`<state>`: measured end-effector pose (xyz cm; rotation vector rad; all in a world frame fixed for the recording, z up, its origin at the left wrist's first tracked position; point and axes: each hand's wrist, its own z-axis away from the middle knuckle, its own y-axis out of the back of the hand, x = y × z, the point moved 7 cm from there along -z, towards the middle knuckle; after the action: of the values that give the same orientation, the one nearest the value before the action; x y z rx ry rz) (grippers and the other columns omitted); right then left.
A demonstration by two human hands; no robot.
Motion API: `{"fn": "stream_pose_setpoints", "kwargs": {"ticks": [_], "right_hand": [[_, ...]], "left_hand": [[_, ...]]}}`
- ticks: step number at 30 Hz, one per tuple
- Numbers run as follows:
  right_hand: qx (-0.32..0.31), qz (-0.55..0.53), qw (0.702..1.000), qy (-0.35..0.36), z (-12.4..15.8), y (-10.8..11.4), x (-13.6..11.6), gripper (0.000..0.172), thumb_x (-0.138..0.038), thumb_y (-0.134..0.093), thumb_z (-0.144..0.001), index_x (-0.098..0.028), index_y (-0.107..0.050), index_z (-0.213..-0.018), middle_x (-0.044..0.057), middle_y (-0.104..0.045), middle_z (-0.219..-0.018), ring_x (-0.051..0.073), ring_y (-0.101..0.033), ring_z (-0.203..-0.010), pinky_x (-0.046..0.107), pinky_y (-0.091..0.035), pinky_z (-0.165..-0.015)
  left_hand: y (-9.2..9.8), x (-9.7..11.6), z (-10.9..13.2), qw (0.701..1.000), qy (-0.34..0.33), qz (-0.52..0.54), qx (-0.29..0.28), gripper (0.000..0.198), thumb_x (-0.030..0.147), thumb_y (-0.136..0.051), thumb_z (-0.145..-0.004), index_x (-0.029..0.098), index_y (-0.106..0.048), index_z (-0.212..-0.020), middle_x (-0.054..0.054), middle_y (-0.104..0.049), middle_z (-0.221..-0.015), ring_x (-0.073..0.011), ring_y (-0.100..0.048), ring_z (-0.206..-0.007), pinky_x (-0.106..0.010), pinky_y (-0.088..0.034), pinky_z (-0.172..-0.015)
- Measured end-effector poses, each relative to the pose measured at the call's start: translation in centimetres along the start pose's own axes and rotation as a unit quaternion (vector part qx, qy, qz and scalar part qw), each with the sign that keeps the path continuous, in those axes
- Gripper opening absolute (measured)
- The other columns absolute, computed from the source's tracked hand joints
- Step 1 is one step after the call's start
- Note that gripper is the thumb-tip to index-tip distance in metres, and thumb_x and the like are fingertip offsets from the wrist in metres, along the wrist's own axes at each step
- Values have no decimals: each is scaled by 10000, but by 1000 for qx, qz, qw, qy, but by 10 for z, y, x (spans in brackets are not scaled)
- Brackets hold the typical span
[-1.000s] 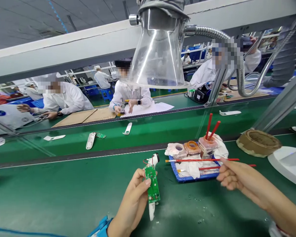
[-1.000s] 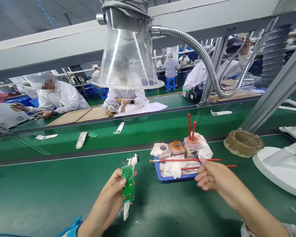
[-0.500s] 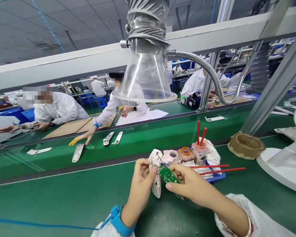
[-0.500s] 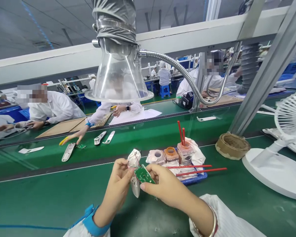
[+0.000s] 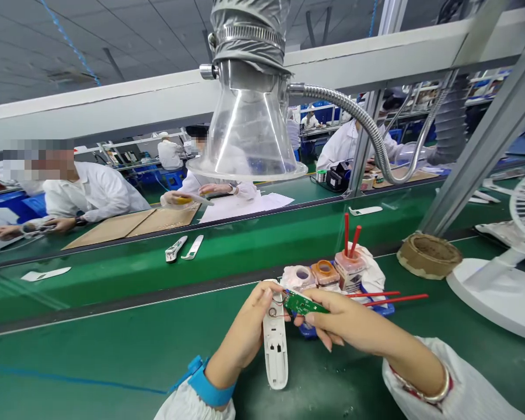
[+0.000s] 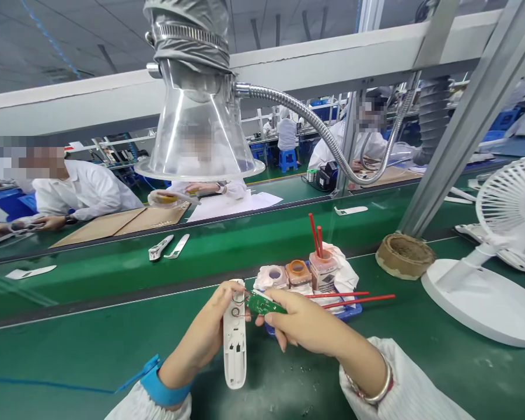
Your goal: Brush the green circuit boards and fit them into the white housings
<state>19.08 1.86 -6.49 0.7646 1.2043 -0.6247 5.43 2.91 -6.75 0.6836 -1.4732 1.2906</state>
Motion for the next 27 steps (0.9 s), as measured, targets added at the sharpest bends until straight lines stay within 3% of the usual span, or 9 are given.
{"fn": "stream_pose_setpoints", "kwargs": {"ticks": [2,4,7,10,13,19,24,25,27], "right_hand": [[56,72,995,27,1,7,-5,259,-277,-423,-900,-212,-529,-1126,23,-630,-848,114,-565,-622,229,-451,-600],[107,125,984,67,2,9,-14,309,-277,-401,-912,-232,-503,-1201,49,-608,-1041,174,-586,-894,297,-464,-800],[156,170,966,116,3,0,-25,346,-281,-365,-932,-242,-463,-1261,60,-503,-1250,203,-439,-1188,361,-358,-1004],[191,180,954,145,2,-16,-25,366,-303,-320,-949,-244,-395,-1302,70,-448,-1295,194,-374,-1243,382,-320,-1047],[243,137,948,153,-1,-28,-17,400,-359,-295,-954,-215,-322,-1327,93,-383,-1340,190,-328,-1273,390,-290,-1076],[277,74,952,105,-8,-33,0,493,-439,-246,-949,-174,-253,-1365,120,-282,-1396,187,-212,-1337,421,-184,-1126],[257,66,961,70,-8,-33,0,548,-465,-240,-938,-179,-194,-1403,118,-228,-1398,205,-136,-1356,435,-146,-1130],[251,63,964,57,-8,-34,0,555,-474,-244,-935,-186,-195,-1407,118,-230,-1389,218,-169,-1344,437,-174,-1121],[233,39,971,38,-8,-34,1,563,-492,-246,-932,-203,-199,-1412,124,-268,-1344,232,-374,-1220,419,-338,-1041]], "left_hand": [[0,-1,-3,999,-16,-28,30,217,385,-536,-845,275,-574,-1028,22,-578,-853,-105,-578,-725,-236,-446,-717],[1,-1,-5,995,-44,-73,42,266,374,-537,-845,291,-552,-1097,12,-571,-920,-128,-575,-804,-260,-437,-775],[4,5,-7,974,-114,-182,71,213,380,-518,-848,248,-607,-991,-13,-571,-963,-161,-556,-856,-276,-422,-786],[6,13,-8,938,-163,-283,115,208,361,-502,-851,214,-644,-889,-28,-603,-877,-175,-547,-802,-275,-413,-725],[5,19,-7,914,-169,-342,140,216,328,-503,-846,216,-676,-911,-42,-630,-862,-191,-553,-785,-287,-404,-705],[-13,25,3,860,-184,-468,87,229,255,-483,-835,245,-706,-884,-73,-592,-852,-213,-546,-771,-311,-416,-701],[-13,13,6,794,-158,-582,74,321,241,-531,-779,260,-640,-1081,-125,-537,-1055,-233,-551,-750,-328,-412,-649],[-12,11,5,786,-147,-595,75,340,234,-516,-786,262,-628,-1106,-129,-532,-1055,-226,-548,-722,-324,-405,-631],[-10,7,3,781,-132,-606,75,344,222,-469,-812,263,-624,-1117,-119,-537,-990,-201,-529,-660,-305,-384,-595]]}}
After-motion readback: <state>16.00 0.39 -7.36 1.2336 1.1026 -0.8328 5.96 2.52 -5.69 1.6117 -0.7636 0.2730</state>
